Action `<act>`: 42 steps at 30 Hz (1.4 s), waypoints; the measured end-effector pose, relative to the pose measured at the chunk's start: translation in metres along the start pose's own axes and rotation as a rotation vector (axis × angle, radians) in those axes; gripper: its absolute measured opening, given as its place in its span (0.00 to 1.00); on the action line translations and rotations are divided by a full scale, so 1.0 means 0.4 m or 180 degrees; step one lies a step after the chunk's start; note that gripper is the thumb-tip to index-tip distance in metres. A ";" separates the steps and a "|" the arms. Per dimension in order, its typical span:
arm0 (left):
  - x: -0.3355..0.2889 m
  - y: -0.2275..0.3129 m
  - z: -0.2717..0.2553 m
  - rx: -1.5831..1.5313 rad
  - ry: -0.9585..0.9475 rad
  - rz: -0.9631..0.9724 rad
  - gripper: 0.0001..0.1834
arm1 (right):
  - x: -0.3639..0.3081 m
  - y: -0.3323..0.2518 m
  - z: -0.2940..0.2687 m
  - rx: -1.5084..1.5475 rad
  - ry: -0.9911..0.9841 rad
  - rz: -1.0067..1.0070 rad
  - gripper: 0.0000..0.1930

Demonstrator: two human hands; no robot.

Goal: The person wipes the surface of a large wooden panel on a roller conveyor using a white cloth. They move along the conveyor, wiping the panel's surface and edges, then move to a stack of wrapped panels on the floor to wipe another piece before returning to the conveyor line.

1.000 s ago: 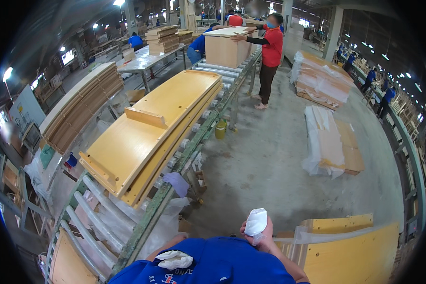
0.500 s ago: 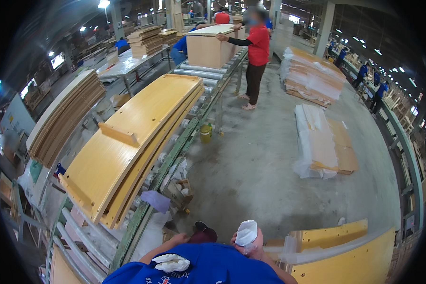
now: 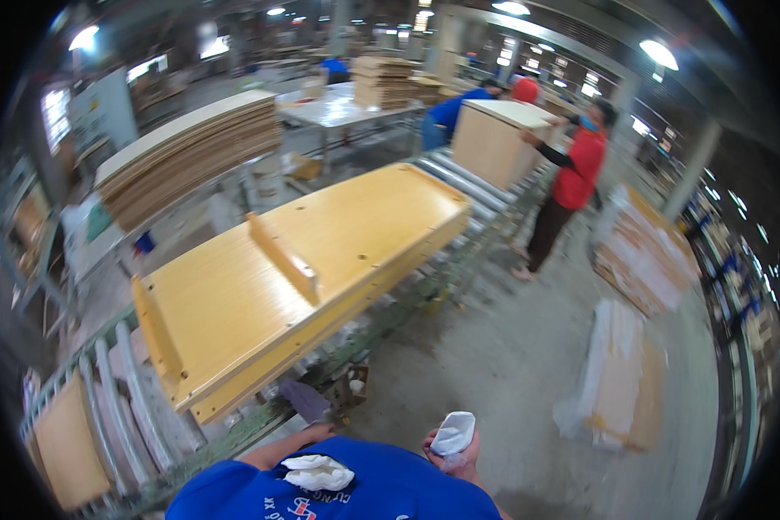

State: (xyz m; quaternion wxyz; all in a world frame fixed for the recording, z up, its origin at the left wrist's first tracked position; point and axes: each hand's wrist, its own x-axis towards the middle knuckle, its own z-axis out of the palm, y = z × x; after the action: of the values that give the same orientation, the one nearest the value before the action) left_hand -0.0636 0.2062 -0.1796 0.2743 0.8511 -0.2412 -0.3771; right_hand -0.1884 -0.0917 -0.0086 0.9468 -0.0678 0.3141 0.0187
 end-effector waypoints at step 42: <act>0.027 0.373 0.355 -0.2605 0.3403 -0.3658 0.13 | 0.636 -0.076 0.420 -0.2568 -0.0208 0.3953 0.23</act>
State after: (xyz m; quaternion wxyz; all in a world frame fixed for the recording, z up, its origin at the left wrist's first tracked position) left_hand -0.1974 0.0498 -0.1683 0.4016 0.7382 0.5380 -0.0651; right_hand 0.1175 -0.1001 -0.0236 0.6723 -0.2197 0.2349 0.6668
